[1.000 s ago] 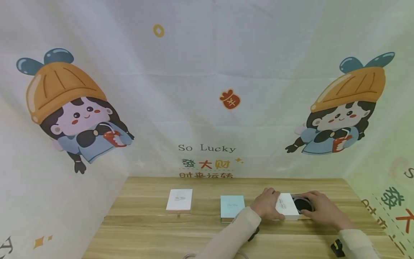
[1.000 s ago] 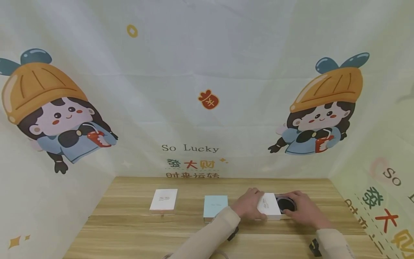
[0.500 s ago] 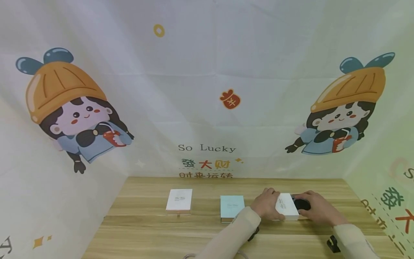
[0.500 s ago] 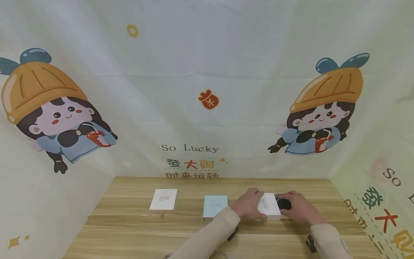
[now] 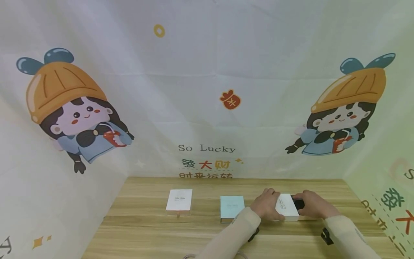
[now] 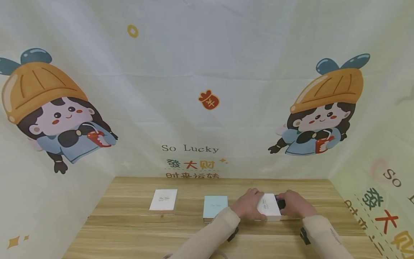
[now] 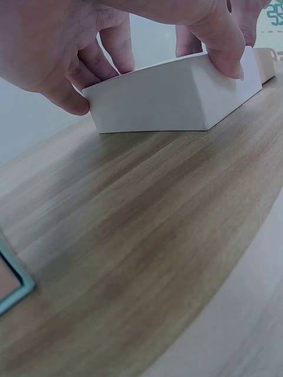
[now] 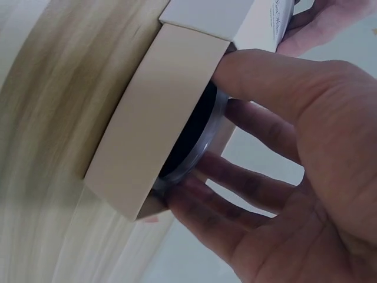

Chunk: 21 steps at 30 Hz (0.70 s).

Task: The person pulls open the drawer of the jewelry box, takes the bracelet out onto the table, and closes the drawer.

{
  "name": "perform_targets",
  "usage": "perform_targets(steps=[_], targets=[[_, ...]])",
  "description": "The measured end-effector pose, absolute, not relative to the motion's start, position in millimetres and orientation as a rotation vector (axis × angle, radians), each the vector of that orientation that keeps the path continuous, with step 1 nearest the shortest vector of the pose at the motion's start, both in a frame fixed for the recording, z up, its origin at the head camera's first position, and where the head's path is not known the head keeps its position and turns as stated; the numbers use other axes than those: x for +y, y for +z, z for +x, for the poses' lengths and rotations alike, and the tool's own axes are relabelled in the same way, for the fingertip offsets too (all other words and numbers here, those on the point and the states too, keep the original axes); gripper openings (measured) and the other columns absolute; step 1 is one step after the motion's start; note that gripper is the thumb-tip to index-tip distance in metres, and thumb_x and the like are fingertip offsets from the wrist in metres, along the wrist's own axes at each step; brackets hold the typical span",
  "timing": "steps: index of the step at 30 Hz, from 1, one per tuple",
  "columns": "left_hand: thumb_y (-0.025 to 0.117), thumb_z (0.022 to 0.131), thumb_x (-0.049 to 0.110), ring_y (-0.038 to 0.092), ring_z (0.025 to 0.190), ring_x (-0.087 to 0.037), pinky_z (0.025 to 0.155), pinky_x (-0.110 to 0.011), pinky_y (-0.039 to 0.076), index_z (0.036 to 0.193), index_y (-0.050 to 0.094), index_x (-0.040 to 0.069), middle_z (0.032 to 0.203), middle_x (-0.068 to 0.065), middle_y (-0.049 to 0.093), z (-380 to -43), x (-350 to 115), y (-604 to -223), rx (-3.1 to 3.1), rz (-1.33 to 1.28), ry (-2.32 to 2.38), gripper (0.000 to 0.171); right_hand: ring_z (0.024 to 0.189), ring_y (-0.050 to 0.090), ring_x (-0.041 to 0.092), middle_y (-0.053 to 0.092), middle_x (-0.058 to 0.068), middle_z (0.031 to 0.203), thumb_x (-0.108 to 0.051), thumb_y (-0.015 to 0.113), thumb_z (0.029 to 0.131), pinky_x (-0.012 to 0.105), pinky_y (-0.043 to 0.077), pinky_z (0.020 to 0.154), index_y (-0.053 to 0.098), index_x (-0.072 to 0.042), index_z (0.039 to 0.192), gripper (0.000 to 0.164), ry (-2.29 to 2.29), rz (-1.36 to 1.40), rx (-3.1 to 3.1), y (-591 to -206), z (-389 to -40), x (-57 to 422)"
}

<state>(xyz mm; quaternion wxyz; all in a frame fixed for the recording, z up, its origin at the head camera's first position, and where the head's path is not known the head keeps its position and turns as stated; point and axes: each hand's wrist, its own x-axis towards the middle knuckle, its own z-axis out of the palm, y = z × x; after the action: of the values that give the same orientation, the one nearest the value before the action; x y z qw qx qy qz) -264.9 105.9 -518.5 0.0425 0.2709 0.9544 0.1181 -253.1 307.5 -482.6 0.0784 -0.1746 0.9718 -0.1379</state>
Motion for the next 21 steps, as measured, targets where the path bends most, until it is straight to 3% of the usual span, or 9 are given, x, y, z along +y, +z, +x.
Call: perform_targets(steps=[10,21], targets=[[0.084,0.079,0.054,0.047,0.111,-0.002,0.090,-0.011,0.044,0.146,0.053,0.020,0.132,0.010,0.055,-264.9,106.0,-518.1,2.924,0.832,0.378,0.081,0.105,0.068,0.034,0.075,0.016,0.114,-0.013,0.090,0.075,0.055,0.054,0.094,0.074,0.001,0.120,0.050,-0.422,-0.513,2.903,-485.9,-260.4,305.4],[0.083,0.079,0.055,0.047,0.111,-0.001,0.091,-0.011,0.044,0.145,0.053,0.020,0.131,0.011,0.055,-264.7,106.1,-520.0,2.934,0.841,0.364,0.081,0.094,0.064,0.022,0.076,0.010,0.107,-0.012,0.088,0.073,0.049,0.055,0.086,0.077,-0.006,0.118,0.047,-0.398,-0.550,2.933,-489.5,-259.6,307.7]])
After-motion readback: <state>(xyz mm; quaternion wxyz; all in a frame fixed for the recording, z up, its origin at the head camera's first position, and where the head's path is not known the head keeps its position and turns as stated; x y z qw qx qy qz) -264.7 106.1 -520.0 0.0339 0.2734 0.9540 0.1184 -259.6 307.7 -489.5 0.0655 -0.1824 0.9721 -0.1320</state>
